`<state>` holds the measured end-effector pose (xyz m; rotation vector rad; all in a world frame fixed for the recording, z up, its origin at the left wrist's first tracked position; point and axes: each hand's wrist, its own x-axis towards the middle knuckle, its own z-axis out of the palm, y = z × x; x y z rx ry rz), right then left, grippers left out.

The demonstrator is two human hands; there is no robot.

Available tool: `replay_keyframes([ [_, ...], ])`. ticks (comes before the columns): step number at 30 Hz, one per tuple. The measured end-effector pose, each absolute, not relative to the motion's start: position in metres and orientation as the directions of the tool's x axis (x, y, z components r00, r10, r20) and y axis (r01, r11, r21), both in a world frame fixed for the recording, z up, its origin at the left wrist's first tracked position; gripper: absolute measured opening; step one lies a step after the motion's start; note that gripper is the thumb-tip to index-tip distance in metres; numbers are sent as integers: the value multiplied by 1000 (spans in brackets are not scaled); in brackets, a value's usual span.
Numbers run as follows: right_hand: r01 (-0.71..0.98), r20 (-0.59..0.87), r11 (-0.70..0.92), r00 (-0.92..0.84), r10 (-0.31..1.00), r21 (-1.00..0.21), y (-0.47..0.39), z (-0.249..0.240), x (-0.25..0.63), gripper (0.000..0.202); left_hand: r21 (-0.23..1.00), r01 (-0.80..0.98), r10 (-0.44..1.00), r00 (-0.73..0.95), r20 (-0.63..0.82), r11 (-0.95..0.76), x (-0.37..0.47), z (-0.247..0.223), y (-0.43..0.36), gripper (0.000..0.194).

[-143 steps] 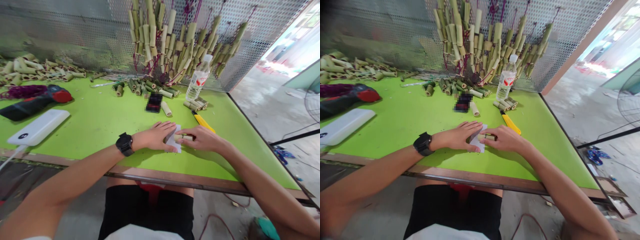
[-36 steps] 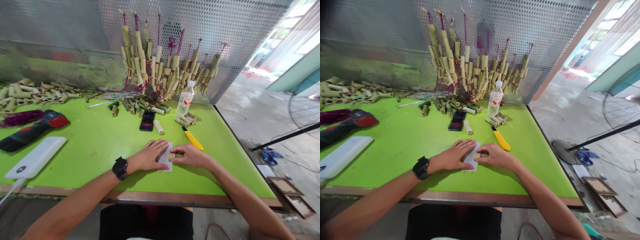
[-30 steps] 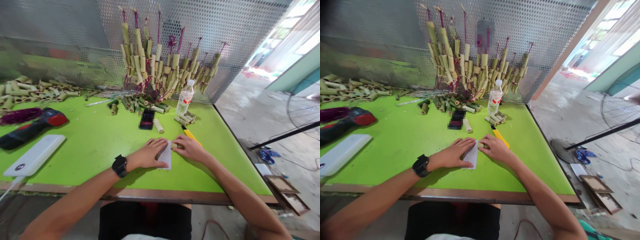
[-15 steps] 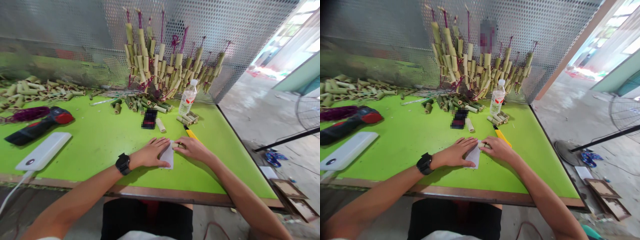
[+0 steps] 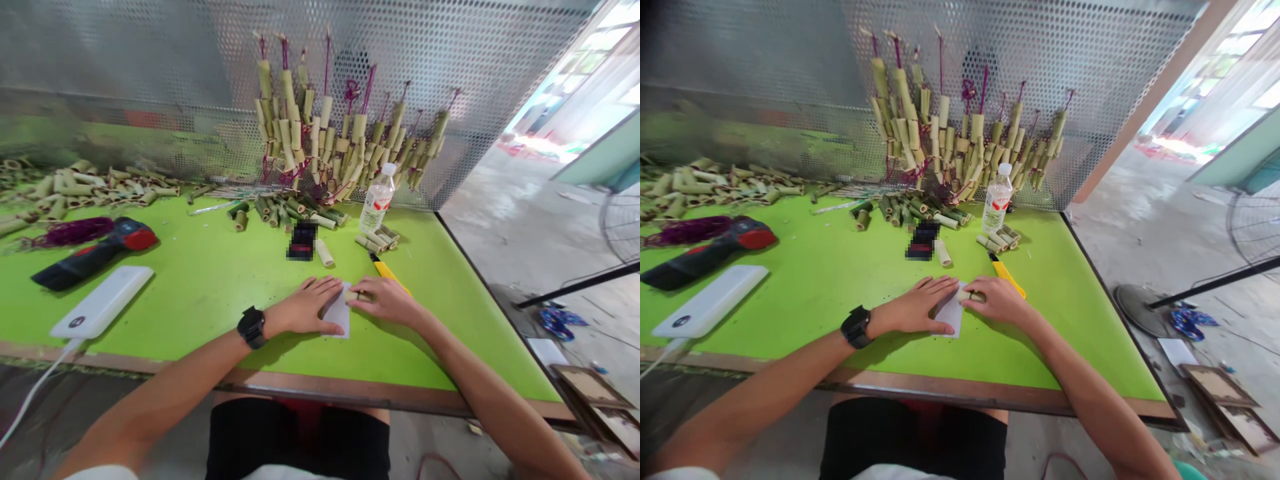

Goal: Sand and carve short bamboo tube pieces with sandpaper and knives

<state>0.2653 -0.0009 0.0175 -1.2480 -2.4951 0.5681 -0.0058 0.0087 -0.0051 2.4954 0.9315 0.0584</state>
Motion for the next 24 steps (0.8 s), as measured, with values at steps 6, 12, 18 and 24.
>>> replay_keyframes([
  [6,645,80,577,-630,773,-501,-4,14,263,35,452,582,612,785,-96,-675,-7,-7,9,118],
  [12,703,128,546,-555,822,-455,-5,14,261,31,443,600,625,773,-108,-666,-6,-5,9,117],
  [18,639,98,571,-618,780,-516,-7,15,259,31,466,603,624,771,-131,-647,-6,-3,8,120],
  [24,731,125,508,-513,849,-456,0,11,264,33,443,618,637,760,-128,-649,-5,-5,9,120],
])
